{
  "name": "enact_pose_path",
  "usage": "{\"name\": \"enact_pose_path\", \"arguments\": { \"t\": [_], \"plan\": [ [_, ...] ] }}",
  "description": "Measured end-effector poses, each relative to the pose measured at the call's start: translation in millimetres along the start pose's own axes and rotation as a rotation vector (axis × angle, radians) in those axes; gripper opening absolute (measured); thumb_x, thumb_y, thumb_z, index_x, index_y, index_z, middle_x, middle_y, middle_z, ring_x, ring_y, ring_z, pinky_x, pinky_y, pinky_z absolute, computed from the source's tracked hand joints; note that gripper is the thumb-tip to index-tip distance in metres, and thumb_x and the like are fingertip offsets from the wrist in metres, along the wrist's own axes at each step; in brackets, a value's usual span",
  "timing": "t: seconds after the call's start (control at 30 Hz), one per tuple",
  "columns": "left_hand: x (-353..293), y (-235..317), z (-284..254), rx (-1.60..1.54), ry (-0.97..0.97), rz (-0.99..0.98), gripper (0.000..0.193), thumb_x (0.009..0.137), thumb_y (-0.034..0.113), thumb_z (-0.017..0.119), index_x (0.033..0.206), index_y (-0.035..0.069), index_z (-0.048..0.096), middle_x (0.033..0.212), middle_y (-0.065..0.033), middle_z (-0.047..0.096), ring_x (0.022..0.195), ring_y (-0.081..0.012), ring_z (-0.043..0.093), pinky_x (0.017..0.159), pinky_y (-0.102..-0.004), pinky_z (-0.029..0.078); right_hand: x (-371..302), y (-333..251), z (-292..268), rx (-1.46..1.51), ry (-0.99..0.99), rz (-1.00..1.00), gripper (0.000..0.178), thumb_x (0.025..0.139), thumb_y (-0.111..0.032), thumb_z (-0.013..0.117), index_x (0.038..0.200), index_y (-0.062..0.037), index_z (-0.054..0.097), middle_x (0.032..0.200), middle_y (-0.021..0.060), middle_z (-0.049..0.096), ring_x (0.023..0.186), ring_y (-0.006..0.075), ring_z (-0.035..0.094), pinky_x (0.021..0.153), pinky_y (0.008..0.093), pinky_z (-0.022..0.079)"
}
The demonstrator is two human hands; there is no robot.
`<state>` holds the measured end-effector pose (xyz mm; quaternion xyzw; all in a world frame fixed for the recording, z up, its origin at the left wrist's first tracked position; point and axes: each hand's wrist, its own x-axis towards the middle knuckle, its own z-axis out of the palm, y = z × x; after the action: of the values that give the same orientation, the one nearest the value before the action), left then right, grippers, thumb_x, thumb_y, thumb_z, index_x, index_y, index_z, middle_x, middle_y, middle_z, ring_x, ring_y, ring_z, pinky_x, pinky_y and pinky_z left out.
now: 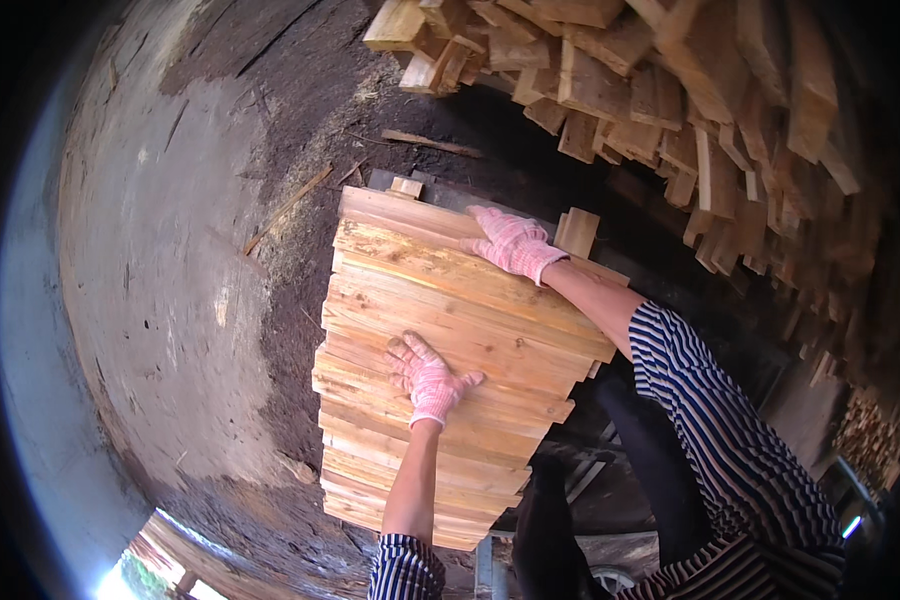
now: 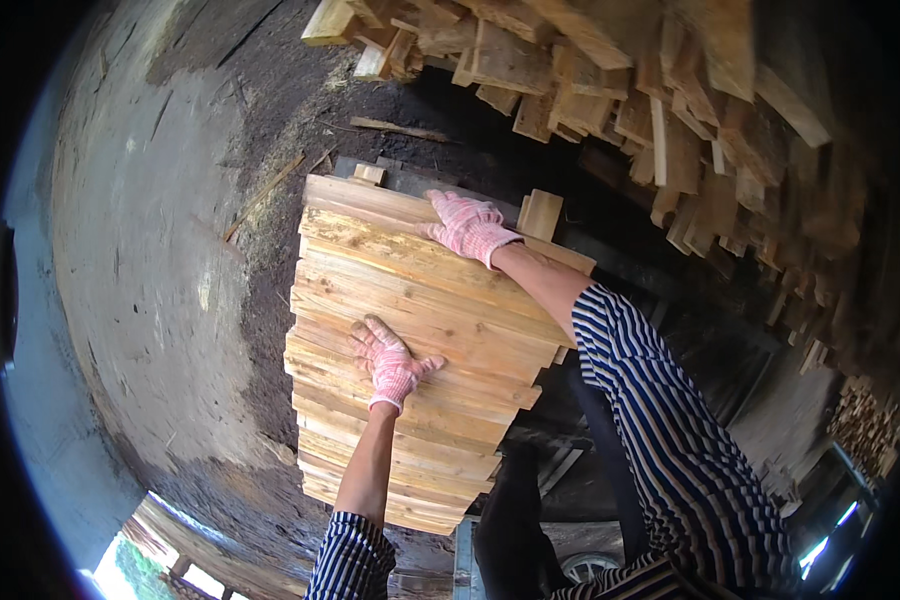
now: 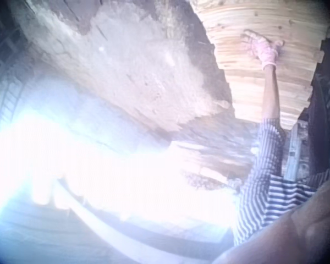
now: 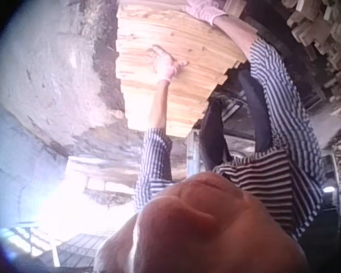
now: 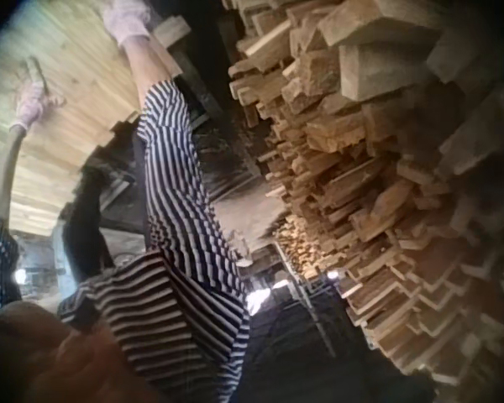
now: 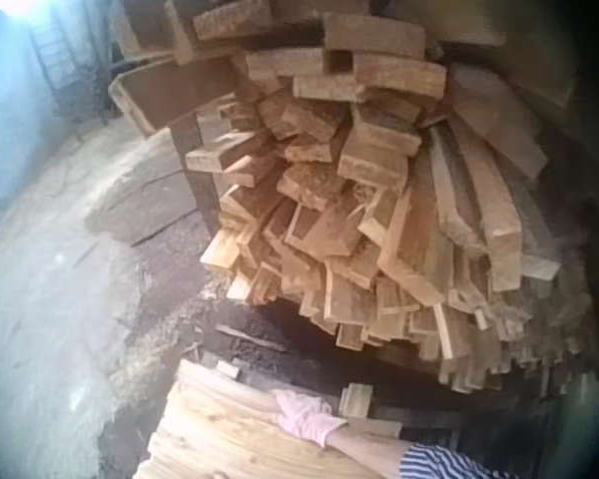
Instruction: The person stacks wooden planks in a warehouse. They pick up planks from a large pile and arrange them into a neat stack on the ground, using both hands to align and place each piece.
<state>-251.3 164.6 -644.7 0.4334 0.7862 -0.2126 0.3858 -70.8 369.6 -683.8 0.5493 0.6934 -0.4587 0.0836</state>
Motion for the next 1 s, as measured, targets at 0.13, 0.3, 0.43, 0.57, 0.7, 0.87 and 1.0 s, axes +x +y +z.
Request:
{"name": "enact_pose_path", "arguments": {
  "t": [0.13,0.3,0.43,0.57,0.7,0.87,1.0],
  "plan": [
    [-3.1,-2.8,-8.5,0.014,-0.005,-0.013,0.161,0.051,0.055,0.097,0.158,-0.004,-0.009,0.162,-0.0386,-0.005,0.151,-0.0537,-0.006,0.121,-0.0641,0.007,-14.1,-31.4,-8.0,-0.202,0.105,0.016,0.088,0.091,-0.058,0.062,0.158,-0.0117,0.028,0.157,0.0217,0.039,0.143,0.0387,0.040,0.116,0.0574,0.030],
    [-2.5,-41.3,-85.4,-0.157,-0.017,0.426,0.109,0.072,0.044,0.089,0.152,-0.003,0.030,0.144,-0.0320,0.045,0.136,-0.0423,0.045,0.111,-0.0430,0.040,-143.5,-67.7,-6.3,-0.208,0.317,-0.092,0.092,0.086,-0.039,0.073,0.160,-0.0128,0.024,0.160,0.0261,0.027,0.140,0.0445,0.039,0.116,0.0553,0.030],
    [-74.6,-37.4,-171.9,-0.299,0.166,0.346,0.084,0.081,0.047,0.079,0.145,0.002,0.048,0.134,-0.0280,0.061,0.125,-0.0403,0.058,0.102,-0.0443,0.048,-325.8,-63.8,-0.1,0.094,0.179,0.069,0.083,0.091,-0.038,0.066,0.157,-0.0077,0.024,0.158,0.0257,0.028,0.139,0.0473,0.039,0.114,0.0548,0.036],
    [-189.2,27.8,-255.1,-0.801,0.187,0.559,0.074,0.090,0.024,0.076,0.150,-0.001,0.041,0.149,-0.0229,0.051,0.134,-0.0321,0.054,0.111,-0.0404,0.043,-483.2,-55.6,-65.1,0.315,0.175,0.339,0.082,0.089,-0.038,0.066,0.154,-0.0082,0.026,0.158,0.0216,0.032,0.143,0.0429,0.037,0.110,0.0479,0.041],
    [-316.0,102.7,-323.0,-0.967,0.090,0.894,0.076,0.087,0.011,0.079,0.153,0.005,0.041,0.151,-0.0192,0.050,0.139,-0.0300,0.048,0.114,-0.0410,0.038,-589.7,-64.6,-150.8,0.230,0.408,0.262,0.083,0.094,-0.044,0.060,0.161,-0.0145,0.020,0.162,0.0197,0.029,0.140,0.0425,0.043,0.112,0.0500,0.039],
    [-518.4,162.0,-425.6,-0.950,0.072,1.283,0.074,0.085,0.003,0.079,0.150,0.005,0.046,0.153,-0.0192,0.047,0.143,-0.0312,0.044,0.119,-0.0427,0.035,-682.1,-157.8,-307.3,0.242,0.677,-0.056,0.078,0.095,-0.043,0.061,0.158,-0.0106,0.028,0.156,0.0199,0.040,0.136,0.0379,0.049,0.109,0.0433,0.046],
    [-646.5,228.2,-498.1,-0.780,0.351,1.522,0.073,0.087,0.019,0.080,0.149,-0.001,0.046,0.149,-0.0245,0.050,0.141,-0.0339,0.047,0.118,-0.0431,0.038,-721.4,-175.7,-436.1,-0.246,1.528,-0.475,0.078,0.095,-0.046,0.063,0.154,-0.0041,0.036,0.155,0.0218,0.043,0.130,0.0338,0.056,0.102,0.0424,0.052]
  ]
}}
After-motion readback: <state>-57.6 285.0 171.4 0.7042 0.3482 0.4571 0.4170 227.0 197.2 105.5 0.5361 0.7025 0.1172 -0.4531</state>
